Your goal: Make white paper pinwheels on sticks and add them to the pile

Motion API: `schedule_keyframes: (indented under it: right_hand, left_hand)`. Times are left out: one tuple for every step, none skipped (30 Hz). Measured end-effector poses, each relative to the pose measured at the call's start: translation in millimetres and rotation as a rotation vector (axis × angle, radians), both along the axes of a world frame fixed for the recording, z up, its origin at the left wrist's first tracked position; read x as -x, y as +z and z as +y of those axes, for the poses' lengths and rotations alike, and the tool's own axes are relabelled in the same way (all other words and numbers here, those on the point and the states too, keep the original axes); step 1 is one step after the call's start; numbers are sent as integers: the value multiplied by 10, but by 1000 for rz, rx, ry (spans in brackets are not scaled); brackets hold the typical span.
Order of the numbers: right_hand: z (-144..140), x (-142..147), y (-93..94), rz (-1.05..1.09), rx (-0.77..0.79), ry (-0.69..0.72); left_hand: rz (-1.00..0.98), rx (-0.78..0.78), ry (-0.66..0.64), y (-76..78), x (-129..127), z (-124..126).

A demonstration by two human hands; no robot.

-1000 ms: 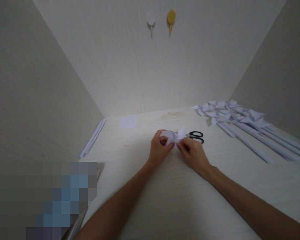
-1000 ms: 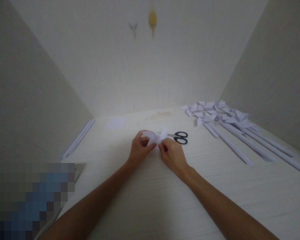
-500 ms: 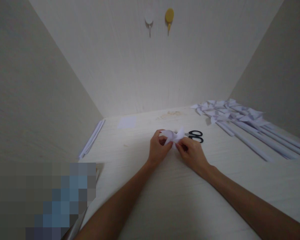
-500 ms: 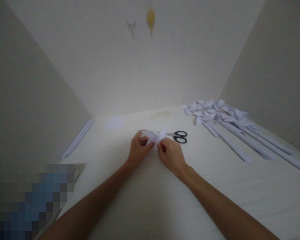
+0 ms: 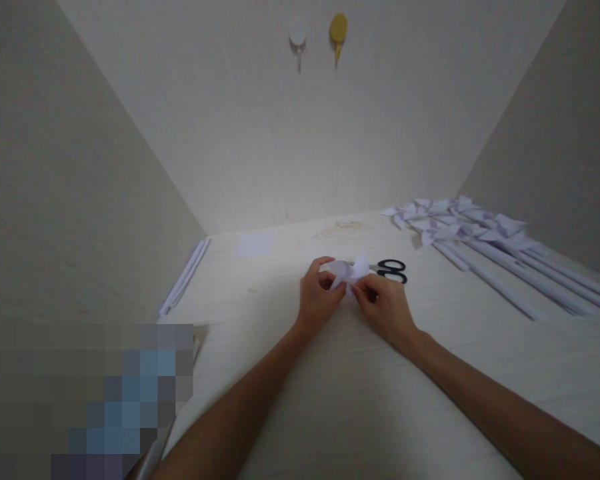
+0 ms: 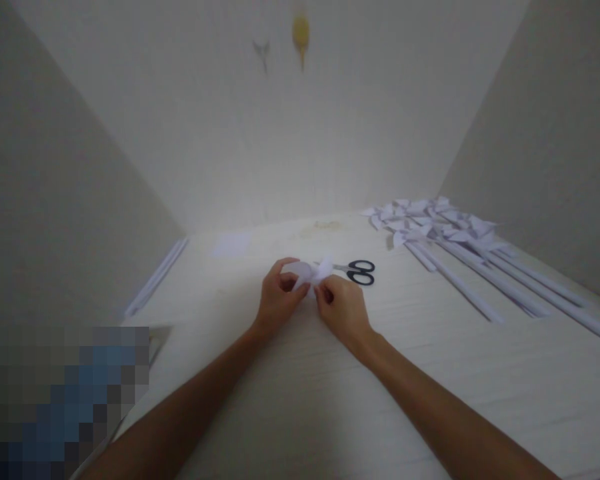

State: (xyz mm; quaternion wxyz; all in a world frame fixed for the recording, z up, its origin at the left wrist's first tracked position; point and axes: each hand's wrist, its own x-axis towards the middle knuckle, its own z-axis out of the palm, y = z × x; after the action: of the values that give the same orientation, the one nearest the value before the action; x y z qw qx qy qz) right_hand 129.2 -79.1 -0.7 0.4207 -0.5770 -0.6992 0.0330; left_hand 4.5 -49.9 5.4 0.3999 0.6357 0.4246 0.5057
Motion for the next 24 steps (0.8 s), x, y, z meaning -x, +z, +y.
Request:
schedule_keyframes:
  right_hand:
    - [-4, 0, -1, -15, -27, 4]
    - [-9, -1, -1, -30, -52, 11]
    - [-14, -2, 0, -46, -77, 21]
    - [-18, -4, 4, -63, -99, 32]
    - [-22, -7, 8, -79, -120, 42]
    - [-25, -11, 12, -94, -140, 56]
    - [-27, -15, 16, -106, -153, 70]
    - [-26, -20, 19, -114, -159, 85]
    - [-24, -25, 20, -118, -160, 98]
    - [-21, -28, 19, -123, -155, 112]
    - [-16, -31, 17, -129, -146, 124]
    - [-11, -33, 14, -137, -134, 132]
    - [-8, -32, 12, -146, -121, 139]
    - [-5, -31, 11, -155, -109, 148]
    - [-4, -28, 11, -162, -98, 159]
    - [-4, -25, 12, -164, -92, 167]
    - [-5, -22, 15, -160, -89, 173]
    - [-6, -20, 18, -152, -89, 178]
    - [-6, -19, 20, -142, -92, 180]
    - [-5, -20, 22, -132, -95, 178]
    - [-2, -22, 22, -126, -94, 176]
    - [2, -25, 22, -122, -89, 175]
    - [8, -28, 20, -121, -82, 172]
    - [13, -30, 19, -119, -74, 167]
  left_hand:
    - [-1, -3, -4, 1, -1, -2]
    - [-2, -5, -8, 1, -2, -5]
    - [-2, -7, -10, 0, -3, -6]
    - [-1, -7, -9, -1, -4, -7]
    - [0, -6, -9, -2, -5, -7]
    - [-2, -6, -10, -3, -6, -6]
    - [-6, -8, -10, -4, -6, -5]
    - [-12, -11, -7, -4, -6, -4]
    - [-18, -17, 0, -3, -5, -3]
    - [-24, -24, 9, -2, -3, -1]
    - [-27, -31, 19, 0, -1, 0]
    - [-28, -36, 32, 2, 1, 2]
    - [-28, -38, 47, 4, 3, 3]
    - [-28, -39, 59, 6, 4, 3]
    - [-27, -39, 68, 8, 6, 4]
    - [-24, -41, 76, 8, 6, 3]
    - [-21, -45, 82, 7, 7, 2]
    - [-18, -50, 84, 5, 7, 0]
    - [-16, -54, 82, 2, 7, -1]
    - [-15, -56, 78, -2, 7, -3]
    - [-15, -56, 73, -6, 8, -3]
    - [-17, -55, 67, -9, 8, -4]
    - [-19, -52, 60, -12, 9, -3]
    - [-22, -49, 54, -13, 9, -3]
